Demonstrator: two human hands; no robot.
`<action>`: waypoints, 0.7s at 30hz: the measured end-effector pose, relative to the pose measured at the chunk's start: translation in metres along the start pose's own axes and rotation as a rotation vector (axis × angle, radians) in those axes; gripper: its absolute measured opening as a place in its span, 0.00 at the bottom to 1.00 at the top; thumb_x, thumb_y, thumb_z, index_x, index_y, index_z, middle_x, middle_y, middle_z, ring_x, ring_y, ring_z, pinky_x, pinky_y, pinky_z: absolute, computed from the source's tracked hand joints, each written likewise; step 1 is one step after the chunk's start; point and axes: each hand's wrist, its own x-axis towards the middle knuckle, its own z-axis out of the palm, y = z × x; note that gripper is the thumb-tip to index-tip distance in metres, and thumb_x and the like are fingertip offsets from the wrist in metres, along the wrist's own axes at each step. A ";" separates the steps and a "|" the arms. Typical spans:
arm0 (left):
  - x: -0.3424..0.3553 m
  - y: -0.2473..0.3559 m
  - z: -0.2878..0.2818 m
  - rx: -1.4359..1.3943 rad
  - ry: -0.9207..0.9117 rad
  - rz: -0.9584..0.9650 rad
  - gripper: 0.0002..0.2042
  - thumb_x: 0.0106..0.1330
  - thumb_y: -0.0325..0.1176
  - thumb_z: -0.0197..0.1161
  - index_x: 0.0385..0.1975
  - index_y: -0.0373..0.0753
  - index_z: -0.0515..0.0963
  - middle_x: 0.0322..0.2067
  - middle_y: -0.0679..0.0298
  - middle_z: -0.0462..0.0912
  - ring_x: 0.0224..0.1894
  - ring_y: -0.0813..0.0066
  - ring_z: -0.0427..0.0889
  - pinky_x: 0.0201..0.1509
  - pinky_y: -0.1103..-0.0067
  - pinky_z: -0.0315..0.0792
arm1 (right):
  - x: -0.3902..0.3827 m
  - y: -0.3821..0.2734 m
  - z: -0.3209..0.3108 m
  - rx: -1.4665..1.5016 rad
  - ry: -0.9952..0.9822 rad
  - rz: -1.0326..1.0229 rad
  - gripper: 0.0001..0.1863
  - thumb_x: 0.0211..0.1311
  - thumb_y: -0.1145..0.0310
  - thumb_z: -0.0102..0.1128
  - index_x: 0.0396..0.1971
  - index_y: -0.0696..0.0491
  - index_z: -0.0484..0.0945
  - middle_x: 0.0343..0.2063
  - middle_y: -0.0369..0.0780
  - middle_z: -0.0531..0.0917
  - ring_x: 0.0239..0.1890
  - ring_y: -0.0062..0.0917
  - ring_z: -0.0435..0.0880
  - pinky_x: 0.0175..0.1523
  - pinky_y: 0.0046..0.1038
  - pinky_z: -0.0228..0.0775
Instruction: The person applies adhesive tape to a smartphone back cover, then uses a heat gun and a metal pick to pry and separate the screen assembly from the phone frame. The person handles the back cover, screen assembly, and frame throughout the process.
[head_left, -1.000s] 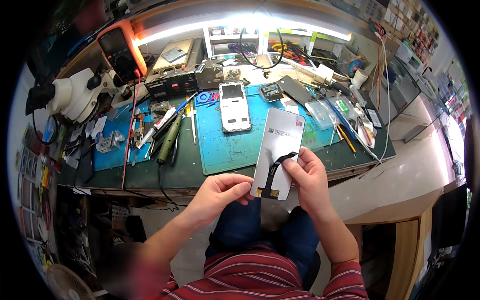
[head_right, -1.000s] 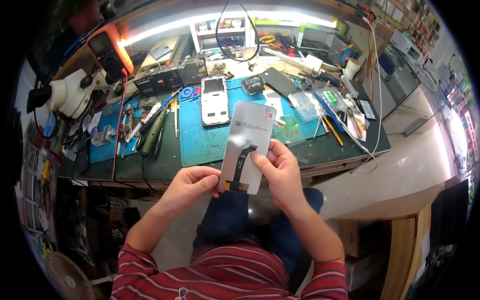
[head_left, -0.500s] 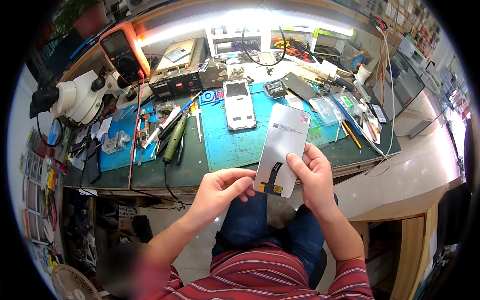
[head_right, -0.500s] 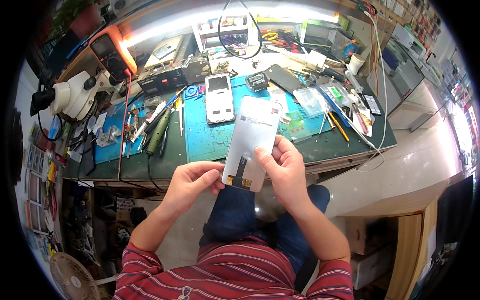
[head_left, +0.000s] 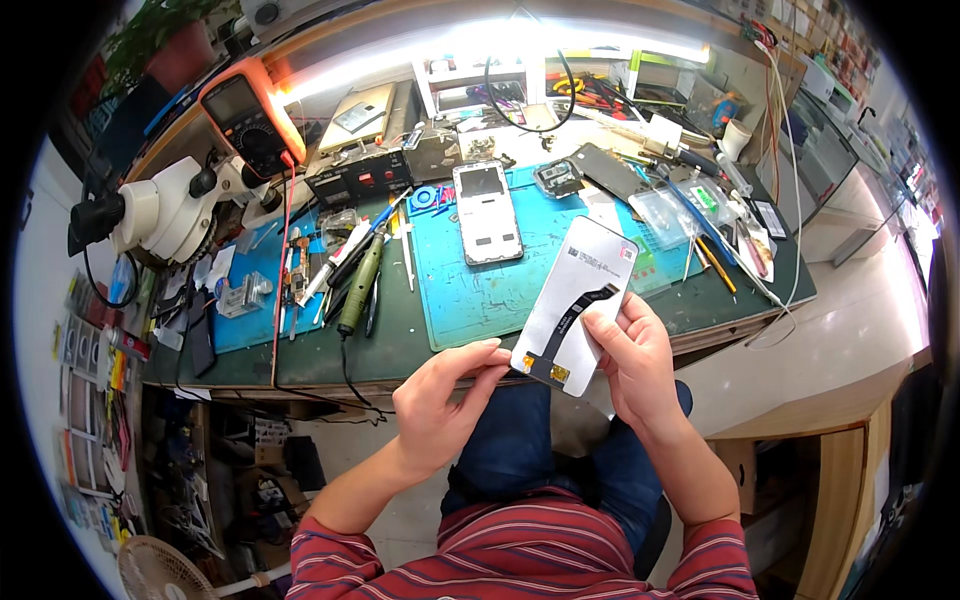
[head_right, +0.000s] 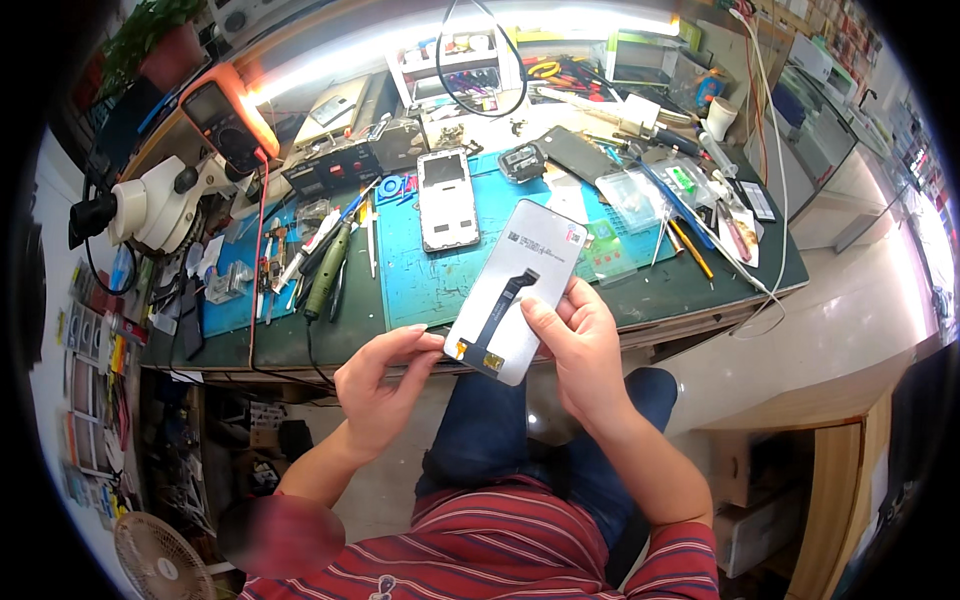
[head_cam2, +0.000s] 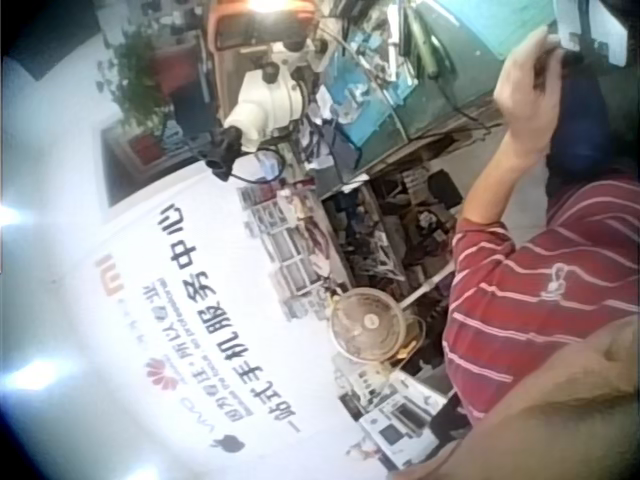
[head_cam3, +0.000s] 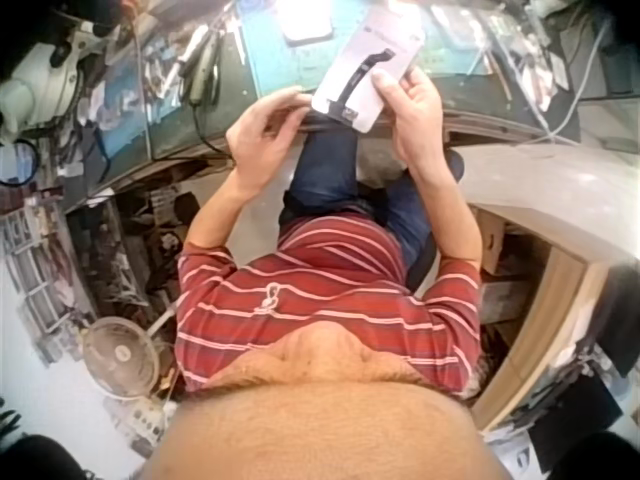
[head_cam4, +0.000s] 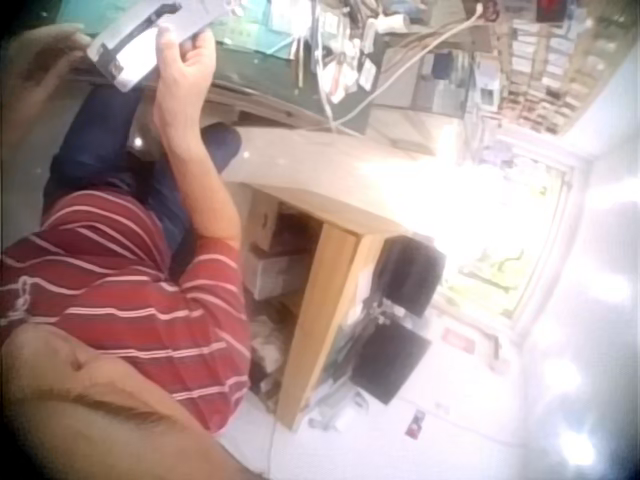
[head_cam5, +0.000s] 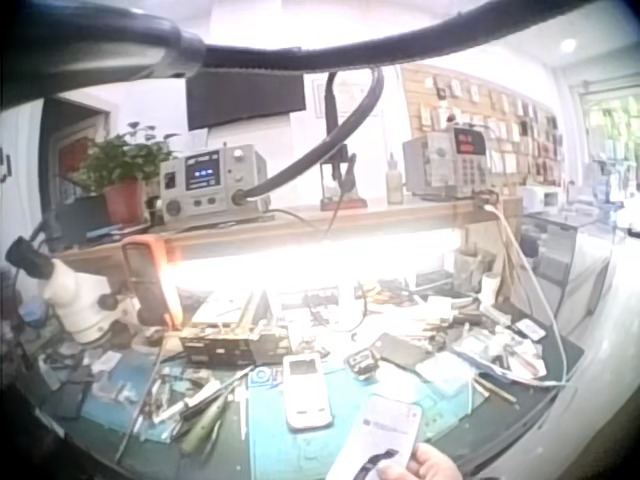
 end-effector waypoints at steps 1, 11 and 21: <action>-0.001 -0.001 0.000 0.006 0.003 0.006 0.17 0.62 0.14 0.71 0.51 0.31 0.81 0.40 0.56 0.90 0.42 0.70 0.91 0.46 0.78 0.86 | 0.000 0.000 0.001 0.004 0.000 0.002 0.20 0.73 0.73 0.61 0.61 0.61 0.70 0.49 0.42 0.87 0.45 0.19 0.88 0.49 0.24 0.83; -0.001 -0.007 -0.004 0.030 -0.018 0.045 0.20 0.62 0.13 0.70 0.54 0.31 0.78 0.39 0.55 0.90 0.42 0.69 0.91 0.48 0.76 0.85 | -0.002 -0.001 0.002 -0.012 -0.021 0.020 0.21 0.73 0.73 0.62 0.61 0.61 0.70 0.49 0.43 0.87 0.45 0.19 0.87 0.48 0.23 0.81; 0.000 -0.007 -0.004 -0.008 -0.019 0.051 0.20 0.62 0.13 0.71 0.54 0.30 0.79 0.38 0.55 0.90 0.42 0.70 0.92 0.47 0.77 0.86 | -0.002 0.001 0.000 0.003 -0.010 0.016 0.21 0.73 0.72 0.63 0.60 0.62 0.70 0.48 0.43 0.87 0.44 0.19 0.87 0.47 0.23 0.81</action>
